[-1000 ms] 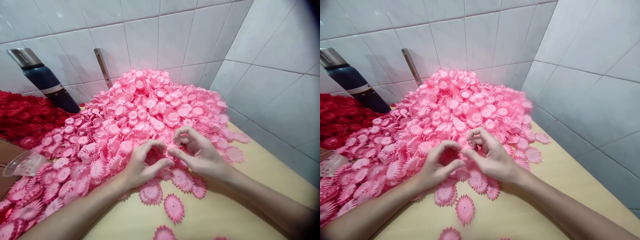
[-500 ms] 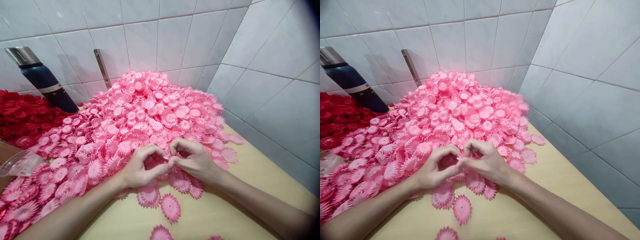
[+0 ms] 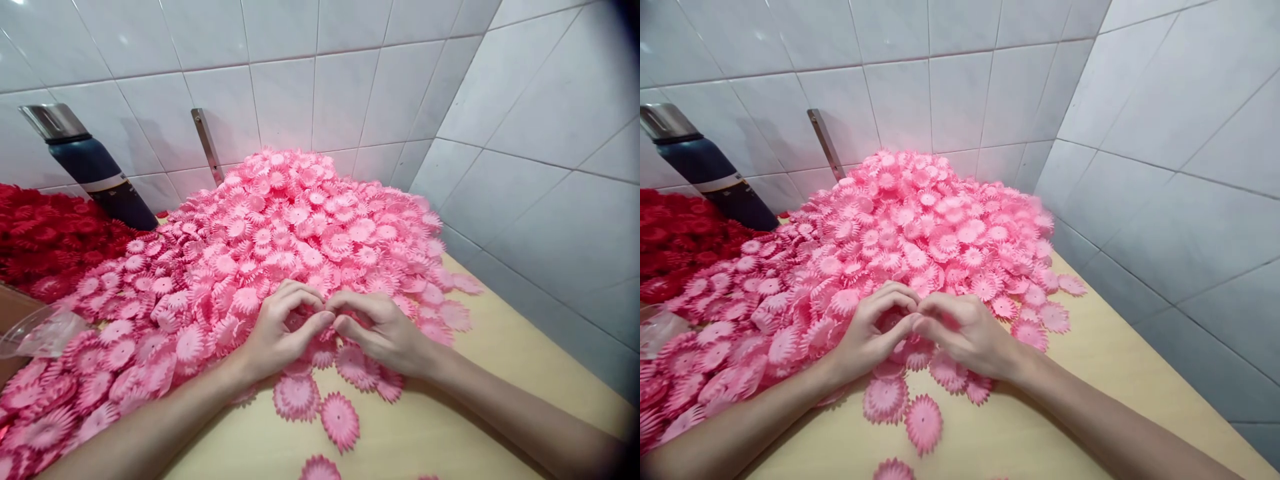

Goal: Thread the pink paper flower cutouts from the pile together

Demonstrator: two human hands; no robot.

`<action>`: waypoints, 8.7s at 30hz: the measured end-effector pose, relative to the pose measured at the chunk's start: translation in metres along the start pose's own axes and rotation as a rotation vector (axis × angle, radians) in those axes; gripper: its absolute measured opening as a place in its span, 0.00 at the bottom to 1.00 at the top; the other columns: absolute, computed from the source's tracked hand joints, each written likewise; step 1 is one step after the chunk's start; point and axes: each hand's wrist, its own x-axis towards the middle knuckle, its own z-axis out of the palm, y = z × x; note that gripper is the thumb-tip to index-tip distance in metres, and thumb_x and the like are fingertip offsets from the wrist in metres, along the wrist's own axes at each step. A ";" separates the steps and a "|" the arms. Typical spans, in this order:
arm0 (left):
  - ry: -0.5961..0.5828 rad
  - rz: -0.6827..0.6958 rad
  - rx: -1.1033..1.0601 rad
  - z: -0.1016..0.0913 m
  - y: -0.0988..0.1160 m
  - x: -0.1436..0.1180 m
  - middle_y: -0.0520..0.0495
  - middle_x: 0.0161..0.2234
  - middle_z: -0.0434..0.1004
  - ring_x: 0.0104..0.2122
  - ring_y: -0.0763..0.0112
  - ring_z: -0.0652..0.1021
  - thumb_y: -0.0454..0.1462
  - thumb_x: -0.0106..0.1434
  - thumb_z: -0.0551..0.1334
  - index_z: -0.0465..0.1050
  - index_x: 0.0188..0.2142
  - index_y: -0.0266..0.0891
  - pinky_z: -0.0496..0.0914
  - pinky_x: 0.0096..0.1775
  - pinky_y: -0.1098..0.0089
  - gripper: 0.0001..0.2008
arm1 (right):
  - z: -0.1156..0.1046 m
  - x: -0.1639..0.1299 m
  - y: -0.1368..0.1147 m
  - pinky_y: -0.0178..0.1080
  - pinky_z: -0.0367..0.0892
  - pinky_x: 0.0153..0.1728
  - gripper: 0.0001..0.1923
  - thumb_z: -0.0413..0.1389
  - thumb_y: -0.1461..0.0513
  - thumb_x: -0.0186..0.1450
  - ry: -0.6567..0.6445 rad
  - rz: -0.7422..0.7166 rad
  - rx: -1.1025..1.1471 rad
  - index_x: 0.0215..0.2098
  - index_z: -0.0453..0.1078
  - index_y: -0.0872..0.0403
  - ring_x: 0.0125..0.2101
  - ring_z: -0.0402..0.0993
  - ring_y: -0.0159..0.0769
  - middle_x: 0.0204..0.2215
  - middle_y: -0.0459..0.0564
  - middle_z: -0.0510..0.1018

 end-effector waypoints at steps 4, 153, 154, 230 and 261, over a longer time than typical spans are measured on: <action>0.083 -0.020 -0.040 0.001 -0.003 -0.001 0.44 0.39 0.74 0.41 0.65 0.74 0.36 0.66 0.60 0.71 0.33 0.40 0.69 0.43 0.64 0.05 | 0.002 0.000 0.002 0.37 0.69 0.28 0.08 0.62 0.58 0.62 0.163 0.056 0.073 0.30 0.70 0.52 0.25 0.72 0.33 0.25 0.45 0.76; -0.032 0.010 0.041 -0.001 -0.003 -0.002 0.45 0.33 0.81 0.32 0.70 0.78 0.38 0.62 0.65 0.76 0.40 0.34 0.71 0.36 0.69 0.09 | 0.009 -0.001 0.001 0.31 0.65 0.23 0.06 0.57 0.62 0.66 0.287 0.087 0.147 0.35 0.62 0.51 0.24 0.68 0.27 0.25 0.41 0.68; -0.040 0.010 0.049 -0.001 -0.003 -0.002 0.45 0.34 0.81 0.32 0.69 0.78 0.38 0.61 0.66 0.76 0.40 0.34 0.71 0.36 0.68 0.10 | 0.008 -0.002 0.001 0.31 0.63 0.21 0.07 0.57 0.62 0.67 0.279 0.096 0.162 0.34 0.62 0.51 0.22 0.66 0.26 0.23 0.40 0.67; 0.042 0.059 0.035 0.006 -0.003 -0.003 0.45 0.37 0.73 0.39 0.67 0.74 0.32 0.67 0.57 0.68 0.35 0.39 0.70 0.41 0.65 0.03 | 0.006 0.002 0.008 0.34 0.70 0.29 0.09 0.64 0.61 0.60 0.258 0.039 0.208 0.31 0.68 0.52 0.27 0.71 0.30 0.26 0.44 0.73; 0.394 0.042 -0.093 0.011 -0.012 -0.005 0.49 0.37 0.69 0.38 0.72 0.73 0.30 0.65 0.59 0.67 0.39 0.41 0.71 0.41 0.69 0.05 | 0.002 0.004 0.004 0.35 0.73 0.35 0.12 0.68 0.59 0.55 0.459 0.182 0.283 0.34 0.72 0.50 0.32 0.75 0.32 0.31 0.45 0.75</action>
